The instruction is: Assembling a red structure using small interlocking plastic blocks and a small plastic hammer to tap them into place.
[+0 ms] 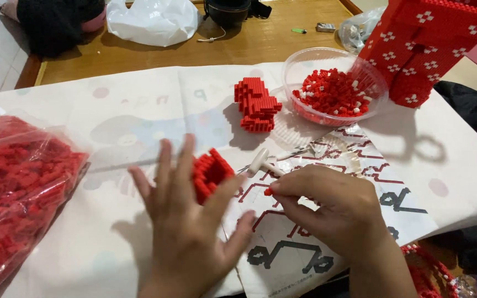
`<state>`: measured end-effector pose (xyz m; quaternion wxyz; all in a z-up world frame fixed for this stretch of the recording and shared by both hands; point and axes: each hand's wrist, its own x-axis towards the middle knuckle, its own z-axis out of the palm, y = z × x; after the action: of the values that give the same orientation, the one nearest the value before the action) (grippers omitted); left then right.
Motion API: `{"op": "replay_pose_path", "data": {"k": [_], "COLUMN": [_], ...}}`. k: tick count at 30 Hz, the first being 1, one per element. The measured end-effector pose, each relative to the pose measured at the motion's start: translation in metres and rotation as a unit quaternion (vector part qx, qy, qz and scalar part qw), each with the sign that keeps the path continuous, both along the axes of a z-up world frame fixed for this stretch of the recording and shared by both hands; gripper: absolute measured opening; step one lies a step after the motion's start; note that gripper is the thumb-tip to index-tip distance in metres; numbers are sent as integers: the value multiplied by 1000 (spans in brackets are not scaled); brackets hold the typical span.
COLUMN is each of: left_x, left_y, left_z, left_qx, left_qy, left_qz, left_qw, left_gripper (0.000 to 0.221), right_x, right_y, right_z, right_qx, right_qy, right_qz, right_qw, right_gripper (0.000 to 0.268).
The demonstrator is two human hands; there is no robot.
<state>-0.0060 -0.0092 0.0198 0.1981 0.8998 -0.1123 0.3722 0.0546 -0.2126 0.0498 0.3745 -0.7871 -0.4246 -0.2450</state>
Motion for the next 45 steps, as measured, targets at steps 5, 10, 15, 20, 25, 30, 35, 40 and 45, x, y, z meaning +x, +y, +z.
{"op": "replay_pose_path", "data": {"k": [5,10,15,20,25,30,35,40,45], "left_x": [3,-7,-11,-22,-20,-21,-17,-13,-11], "left_y": [-8,-14,-32,-41,-35,-31,-29,-28,-27], "left_z": [-4,5,11,26,24,26,14,9,7], "left_qx": [64,-80,-284,-363,-367,-341,-317,-311,-307], "left_qy": [-18,-41,-112,-38,0,7,3,-10,2], "left_qz": [-89,-166,-144,-49,-105,-115,-149,-175,-210], "left_qw": [994,982,941,930,924,933,937,934,928], "left_gripper": [16,12,11,10,12,15,17,19,22], "right_x": [1,-3,-15,-48,-48,-28,-19,-22,-23], "right_y": [-3,-3,8,9,14,7,4,8,11], "right_z": [-7,-4,5,18,10,-14,-6,-4,0], "right_qx": [12,63,60,38,-3,227,189,200,154], "right_qy": [10,-8,-119,-48,-22,198,242,270,209], "right_qz": [0,27,48,13,-12,75,84,101,71], "right_qw": [1000,998,990,998,1000,951,948,936,963], "right_gripper": [10,12,9,20,36,35,18,10,7]}}
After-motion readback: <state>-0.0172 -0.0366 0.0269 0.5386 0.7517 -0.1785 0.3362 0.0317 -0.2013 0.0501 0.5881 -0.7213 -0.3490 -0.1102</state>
